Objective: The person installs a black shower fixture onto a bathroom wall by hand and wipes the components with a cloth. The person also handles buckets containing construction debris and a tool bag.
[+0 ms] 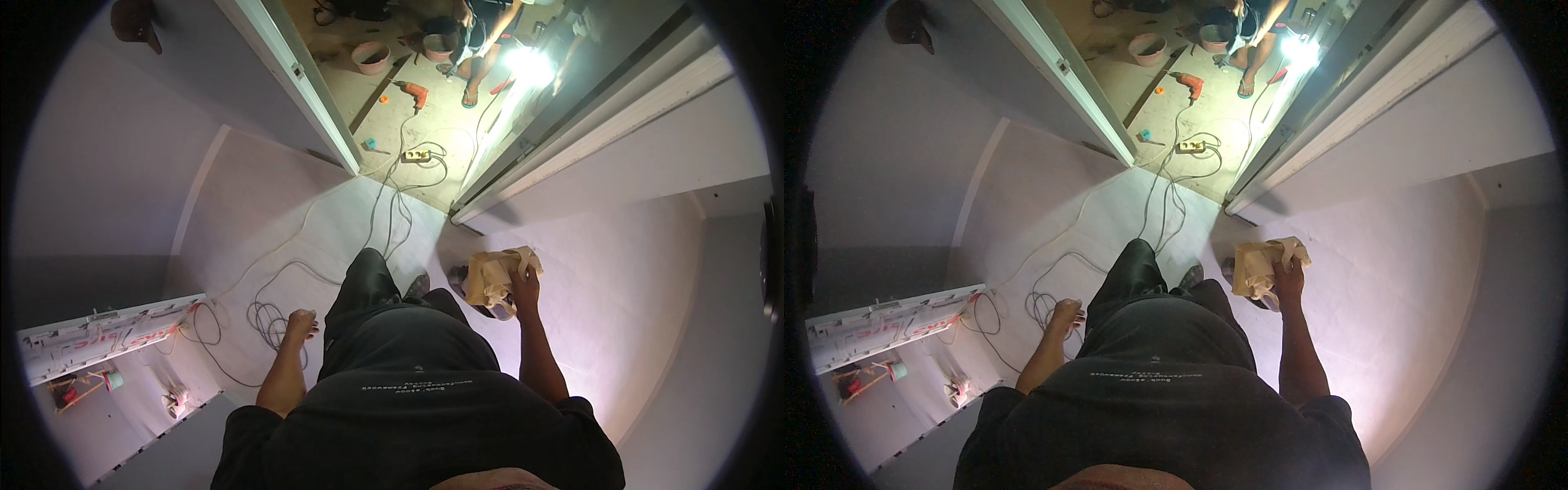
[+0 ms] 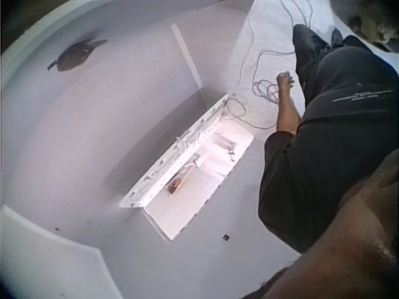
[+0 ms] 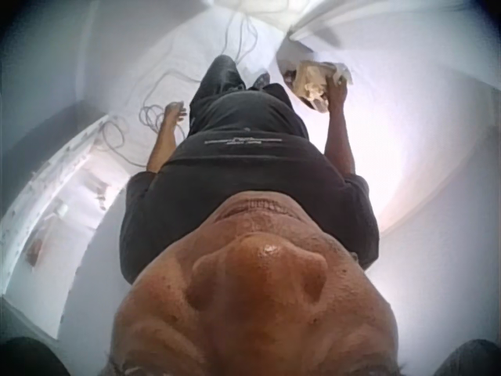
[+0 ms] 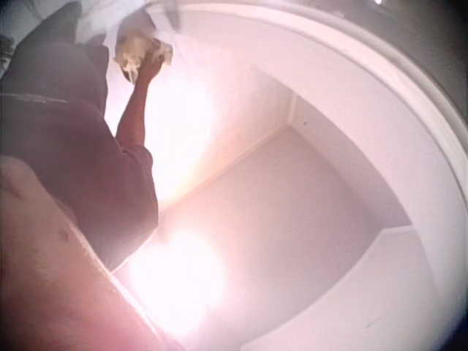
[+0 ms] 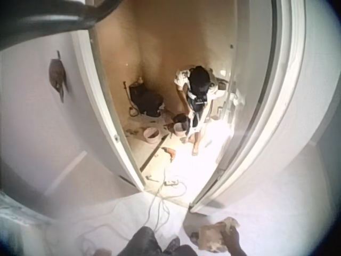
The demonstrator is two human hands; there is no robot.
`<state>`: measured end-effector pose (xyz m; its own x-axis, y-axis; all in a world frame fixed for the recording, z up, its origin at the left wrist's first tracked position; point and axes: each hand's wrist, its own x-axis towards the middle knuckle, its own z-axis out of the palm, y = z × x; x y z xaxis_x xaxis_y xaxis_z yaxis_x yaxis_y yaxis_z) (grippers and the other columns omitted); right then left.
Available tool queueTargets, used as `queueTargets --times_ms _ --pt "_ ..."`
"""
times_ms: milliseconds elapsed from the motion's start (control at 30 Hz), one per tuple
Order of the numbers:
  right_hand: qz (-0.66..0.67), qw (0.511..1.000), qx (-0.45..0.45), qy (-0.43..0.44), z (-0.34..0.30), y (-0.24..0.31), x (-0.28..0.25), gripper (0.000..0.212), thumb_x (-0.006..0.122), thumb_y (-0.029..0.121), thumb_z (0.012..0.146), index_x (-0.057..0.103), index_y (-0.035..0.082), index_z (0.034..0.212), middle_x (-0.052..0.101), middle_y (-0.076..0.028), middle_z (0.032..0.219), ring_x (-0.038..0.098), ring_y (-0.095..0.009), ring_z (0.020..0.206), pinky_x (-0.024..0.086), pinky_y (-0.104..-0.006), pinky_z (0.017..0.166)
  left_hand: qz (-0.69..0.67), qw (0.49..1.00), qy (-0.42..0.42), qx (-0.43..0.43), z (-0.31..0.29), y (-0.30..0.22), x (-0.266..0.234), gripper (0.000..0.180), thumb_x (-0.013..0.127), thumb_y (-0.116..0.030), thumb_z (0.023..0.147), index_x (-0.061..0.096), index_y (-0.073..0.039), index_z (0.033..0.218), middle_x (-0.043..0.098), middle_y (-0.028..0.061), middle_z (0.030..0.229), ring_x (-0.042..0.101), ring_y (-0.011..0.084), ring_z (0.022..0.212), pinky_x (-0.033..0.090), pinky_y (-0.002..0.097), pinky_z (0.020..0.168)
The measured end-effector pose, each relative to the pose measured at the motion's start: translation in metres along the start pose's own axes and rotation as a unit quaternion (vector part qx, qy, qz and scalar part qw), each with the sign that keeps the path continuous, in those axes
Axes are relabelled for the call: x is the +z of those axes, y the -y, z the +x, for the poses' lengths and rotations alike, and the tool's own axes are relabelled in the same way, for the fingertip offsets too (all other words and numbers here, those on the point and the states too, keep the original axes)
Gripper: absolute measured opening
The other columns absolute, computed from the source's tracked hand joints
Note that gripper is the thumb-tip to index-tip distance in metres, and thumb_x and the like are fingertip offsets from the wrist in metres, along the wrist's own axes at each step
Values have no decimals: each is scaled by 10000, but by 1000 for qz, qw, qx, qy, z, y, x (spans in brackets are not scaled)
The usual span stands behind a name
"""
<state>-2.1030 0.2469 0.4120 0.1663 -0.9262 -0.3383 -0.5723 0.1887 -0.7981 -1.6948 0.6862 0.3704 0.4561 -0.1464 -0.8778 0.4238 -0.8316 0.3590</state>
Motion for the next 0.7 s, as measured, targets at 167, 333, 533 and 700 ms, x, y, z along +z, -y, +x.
queueTargets --times_ms 167,333,533,700 --pt "-23 999 27 0 13 -17 8 559 676 288 868 508 -1 1316 637 -166 1095 653 -240 892 545 -347 669 5 1000 -16 12 10 -34 1 336 548 -348 938 581 -32 1044 672 128 935 669 221 731 506 393 619" --pt "-33 989 130 58 26 6 28 584 667 351 850 524 3 1296 651 -235 1136 654 -344 1011 507 -430 864 19 998 -26 46 31 -95 3 326 546 -322 945 586 -8 1020 679 130 925 676 206 705 513 354 574" --pt "-161 982 7 100 58 61 92 600 647 337 839 510 -16 1304 607 -274 1192 586 -415 1117 458 -473 938 -39 962 -108 247 73 -210 -14 224 597 -199 945 615 -13 823 661 78 708 651 137 613 486 271 520" --pt "-170 970 -143 102 105 146 149 559 663 253 829 500 50 1324 596 -269 1121 562 -439 1095 452 -452 939 -129 933 -131 310 102 -350 -49 233 564 -226 969 598 -10 892 649 71 779 643 144 651 496 264 575"
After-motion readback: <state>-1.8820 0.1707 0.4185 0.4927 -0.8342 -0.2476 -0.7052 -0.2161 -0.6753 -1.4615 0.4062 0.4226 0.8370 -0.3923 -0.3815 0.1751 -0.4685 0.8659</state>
